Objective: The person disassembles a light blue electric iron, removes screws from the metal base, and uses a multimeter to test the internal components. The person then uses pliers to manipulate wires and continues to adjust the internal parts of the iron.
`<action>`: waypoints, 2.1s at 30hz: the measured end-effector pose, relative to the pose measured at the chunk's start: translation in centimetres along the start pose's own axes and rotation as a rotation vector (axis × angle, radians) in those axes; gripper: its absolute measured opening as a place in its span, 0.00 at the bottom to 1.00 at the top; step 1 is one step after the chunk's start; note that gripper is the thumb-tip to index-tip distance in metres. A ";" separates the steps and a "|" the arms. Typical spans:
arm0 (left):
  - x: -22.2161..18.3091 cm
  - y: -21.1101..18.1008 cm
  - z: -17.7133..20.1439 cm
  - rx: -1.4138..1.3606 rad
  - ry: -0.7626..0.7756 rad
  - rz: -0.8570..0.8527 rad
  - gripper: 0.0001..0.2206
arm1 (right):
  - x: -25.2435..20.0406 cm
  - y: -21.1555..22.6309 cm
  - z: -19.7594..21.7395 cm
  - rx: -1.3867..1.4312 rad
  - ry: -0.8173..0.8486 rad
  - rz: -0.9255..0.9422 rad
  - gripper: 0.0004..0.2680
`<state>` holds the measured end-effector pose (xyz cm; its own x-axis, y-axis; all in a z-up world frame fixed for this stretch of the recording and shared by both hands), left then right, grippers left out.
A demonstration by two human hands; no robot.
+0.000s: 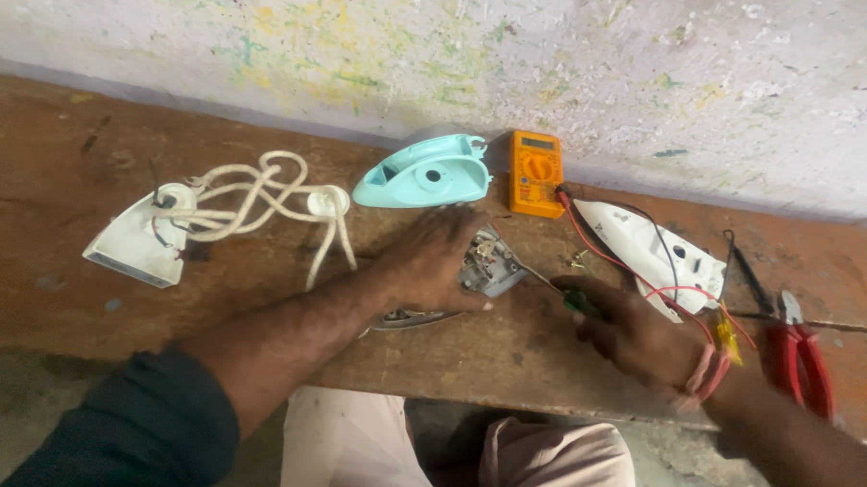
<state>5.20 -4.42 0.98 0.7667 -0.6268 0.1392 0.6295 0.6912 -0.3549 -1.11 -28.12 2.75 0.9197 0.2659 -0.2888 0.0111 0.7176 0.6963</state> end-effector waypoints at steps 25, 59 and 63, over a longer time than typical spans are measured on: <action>0.4 0.6 -0.8 0.048 -0.032 -0.037 0.50 | -1.4 1.8 -0.7 -0.107 -0.252 0.451 0.13; 0.6 0.9 -1.6 0.072 0.025 -0.020 0.52 | 0.3 1.6 -1.7 -0.678 -0.294 0.050 0.11; 0.5 0.9 -1.4 0.055 0.010 -0.018 0.52 | 0.2 1.4 -2.1 -0.763 -0.263 0.013 0.10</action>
<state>5.98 -4.63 -0.60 0.7542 -0.6425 0.1354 0.6492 0.6986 -0.3009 -1.75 -25.76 2.30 0.9811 0.1856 -0.0538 -0.1842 0.9824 0.0306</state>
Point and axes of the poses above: each hand's wrist, its own x-axis towards the middle knuckle, its own z-axis out of the back of the hand, y = z × x, the point moved 7 cm from there along x, towards the middle knuckle, and after that the axes turned 5 degrees about x, right-handed, at the moved point
